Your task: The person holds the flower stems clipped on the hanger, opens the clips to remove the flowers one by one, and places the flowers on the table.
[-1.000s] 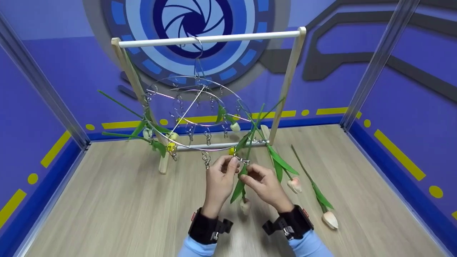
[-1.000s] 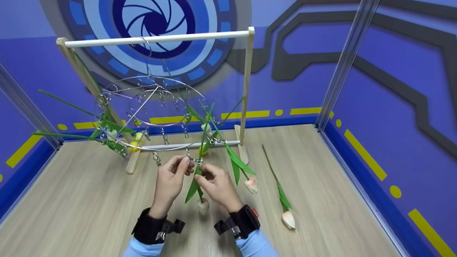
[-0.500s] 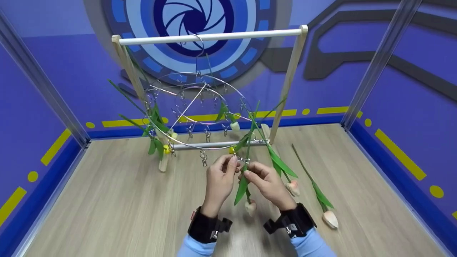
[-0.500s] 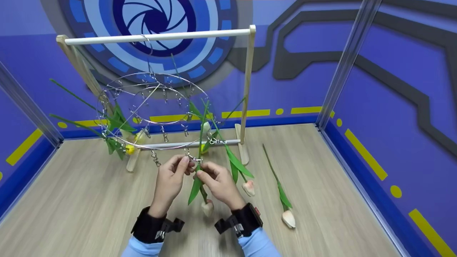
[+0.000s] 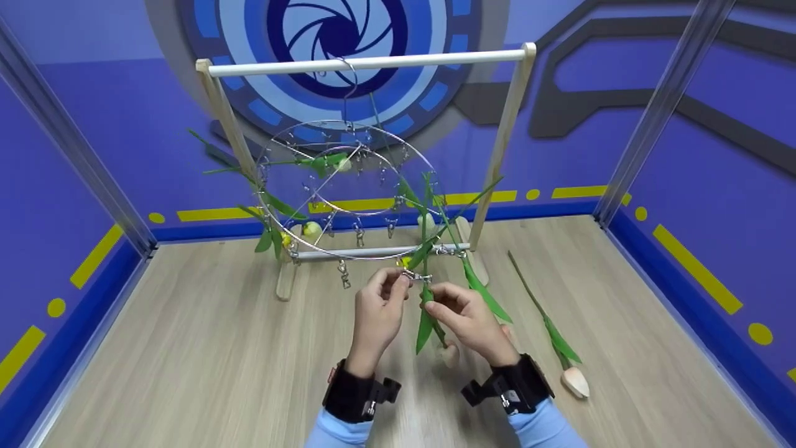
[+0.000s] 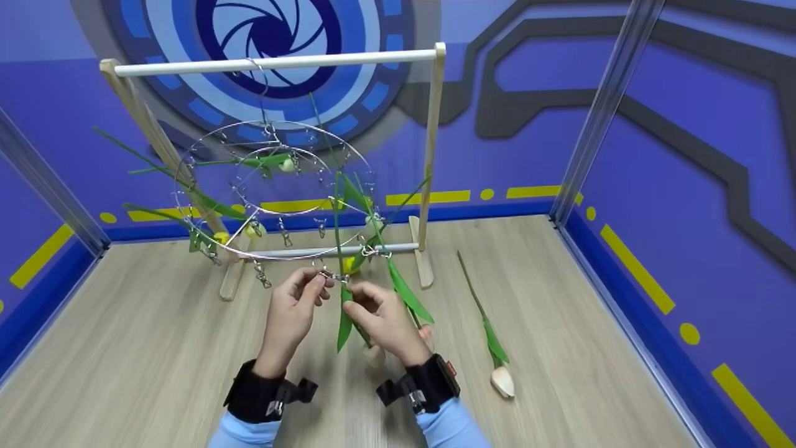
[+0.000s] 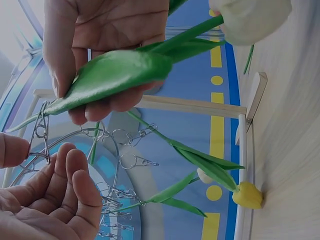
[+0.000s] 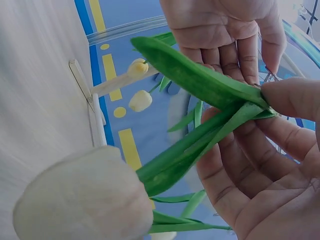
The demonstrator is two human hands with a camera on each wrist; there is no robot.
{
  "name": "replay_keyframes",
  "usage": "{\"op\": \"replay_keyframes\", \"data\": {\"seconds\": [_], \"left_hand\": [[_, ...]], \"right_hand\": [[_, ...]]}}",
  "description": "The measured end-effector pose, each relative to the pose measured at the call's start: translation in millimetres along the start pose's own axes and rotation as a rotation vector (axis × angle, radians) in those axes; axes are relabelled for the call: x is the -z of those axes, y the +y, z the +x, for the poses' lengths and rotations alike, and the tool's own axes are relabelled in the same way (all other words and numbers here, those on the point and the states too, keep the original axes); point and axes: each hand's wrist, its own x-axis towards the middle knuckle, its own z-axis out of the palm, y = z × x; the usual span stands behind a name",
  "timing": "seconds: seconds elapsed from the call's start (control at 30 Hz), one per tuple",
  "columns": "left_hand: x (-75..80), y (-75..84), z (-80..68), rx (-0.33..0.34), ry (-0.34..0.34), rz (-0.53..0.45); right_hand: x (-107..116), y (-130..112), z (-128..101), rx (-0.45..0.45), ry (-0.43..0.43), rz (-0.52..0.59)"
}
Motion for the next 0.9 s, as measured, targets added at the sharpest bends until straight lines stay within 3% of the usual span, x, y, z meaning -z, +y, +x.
{"op": "replay_keyframes", "data": {"seconds": [0.9], "left_hand": [[7.5,-1.5,3.9,-0.040,-0.052,0.038]], "right_hand": [[1.6,0.6,-0.9,0.044,0.045,-0.088]]}}
